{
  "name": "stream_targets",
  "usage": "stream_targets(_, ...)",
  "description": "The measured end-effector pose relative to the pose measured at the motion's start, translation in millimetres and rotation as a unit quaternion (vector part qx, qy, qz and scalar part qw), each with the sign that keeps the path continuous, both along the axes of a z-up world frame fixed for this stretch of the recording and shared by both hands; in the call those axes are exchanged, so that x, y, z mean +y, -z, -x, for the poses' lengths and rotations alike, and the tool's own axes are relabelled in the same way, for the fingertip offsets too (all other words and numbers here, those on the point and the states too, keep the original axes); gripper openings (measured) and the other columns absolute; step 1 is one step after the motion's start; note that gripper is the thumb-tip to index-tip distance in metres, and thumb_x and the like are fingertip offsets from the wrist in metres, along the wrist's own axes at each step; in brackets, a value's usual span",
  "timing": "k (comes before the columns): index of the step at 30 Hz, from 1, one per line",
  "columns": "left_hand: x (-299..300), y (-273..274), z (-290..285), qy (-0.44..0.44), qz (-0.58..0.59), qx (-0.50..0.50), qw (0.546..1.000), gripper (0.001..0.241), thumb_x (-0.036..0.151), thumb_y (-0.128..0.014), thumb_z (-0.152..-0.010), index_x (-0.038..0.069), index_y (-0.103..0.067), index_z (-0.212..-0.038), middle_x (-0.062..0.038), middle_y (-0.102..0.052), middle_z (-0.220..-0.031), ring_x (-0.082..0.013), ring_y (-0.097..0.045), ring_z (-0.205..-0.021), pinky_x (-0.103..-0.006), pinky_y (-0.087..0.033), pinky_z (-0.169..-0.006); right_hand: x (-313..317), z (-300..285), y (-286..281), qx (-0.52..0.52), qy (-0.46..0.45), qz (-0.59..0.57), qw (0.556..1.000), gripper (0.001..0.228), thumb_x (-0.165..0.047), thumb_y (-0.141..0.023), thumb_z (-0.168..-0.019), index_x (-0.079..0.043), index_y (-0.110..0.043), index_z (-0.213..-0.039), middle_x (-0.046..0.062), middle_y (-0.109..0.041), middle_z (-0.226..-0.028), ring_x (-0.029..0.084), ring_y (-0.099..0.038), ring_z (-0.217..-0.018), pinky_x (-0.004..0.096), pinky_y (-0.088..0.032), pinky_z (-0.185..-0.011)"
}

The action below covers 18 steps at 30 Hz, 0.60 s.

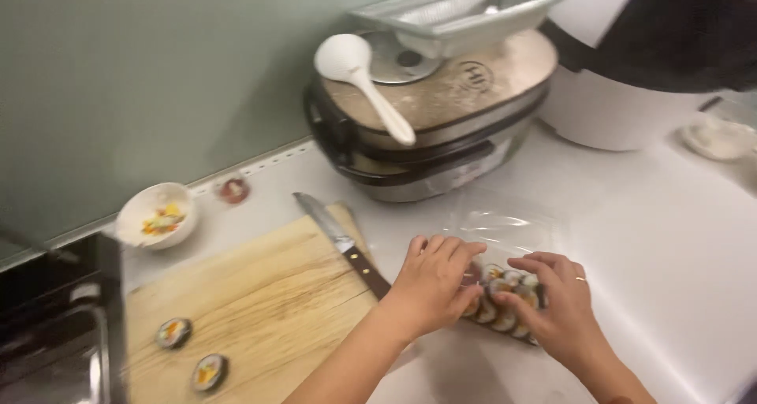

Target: Slicing kimbap rolls into bite-sized pieces and arranging them in plastic containers for sale.

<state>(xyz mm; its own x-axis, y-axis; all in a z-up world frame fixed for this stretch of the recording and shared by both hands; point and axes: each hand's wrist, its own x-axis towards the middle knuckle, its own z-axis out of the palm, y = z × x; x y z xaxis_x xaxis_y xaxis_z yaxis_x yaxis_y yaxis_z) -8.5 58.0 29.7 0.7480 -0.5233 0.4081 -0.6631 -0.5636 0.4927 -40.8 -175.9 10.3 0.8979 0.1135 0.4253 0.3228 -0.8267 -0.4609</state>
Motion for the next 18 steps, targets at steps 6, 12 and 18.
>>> stream_targets(6, 170.6, -5.0, 14.3, -0.228, -0.052, -0.065, 0.970, 0.016, 0.031, -0.078, -0.088, 0.022, -0.067, -0.096, -0.001, -0.067, -0.103, -0.0231, -0.061, -0.106, -0.0452, -0.039, -0.095, 135.7, -21.8, -19.3, -0.044, -0.179, -0.020, 0.983, 0.025, -0.017, -0.073, -0.079, -0.018, -0.075, -0.104, 0.008, -0.065, -0.118, 0.033, -0.056, -0.115, 0.045, -0.045, -0.097)
stream_targets(12, 343.7, 11.9, 81.8, -0.415, -0.060, 0.065, 0.906, 0.034, 0.018, -0.070, -0.086, 0.016, -0.063, -0.119, -0.004, -0.067, -0.108, -0.0269, -0.062, -0.109, -0.0454, -0.048, -0.092, 301.9, 8.7, -22.0, 0.115, -0.423, -0.026, 0.899, 0.042, -0.020, -0.078, -0.079, -0.012, -0.067, -0.119, 0.012, -0.062, -0.121, 0.034, -0.060, -0.112, 0.043, -0.050, -0.092)
stream_targets(18, 372.6, 23.6, 118.3, -0.462, -0.062, 0.233, 0.853, 0.050, 0.028, -0.075, -0.084, 0.019, -0.057, -0.129, -0.009, -0.056, -0.127, -0.0321, -0.056, -0.124, -0.0434, -0.049, -0.100, 393.9, 43.1, -21.4, 0.197, -0.447, 0.071, 0.870, 0.066, -0.026, -0.083, -0.070, -0.017, -0.062, -0.132, 0.016, -0.055, -0.118, 0.037, -0.058, -0.107, 0.046, -0.050, -0.086)
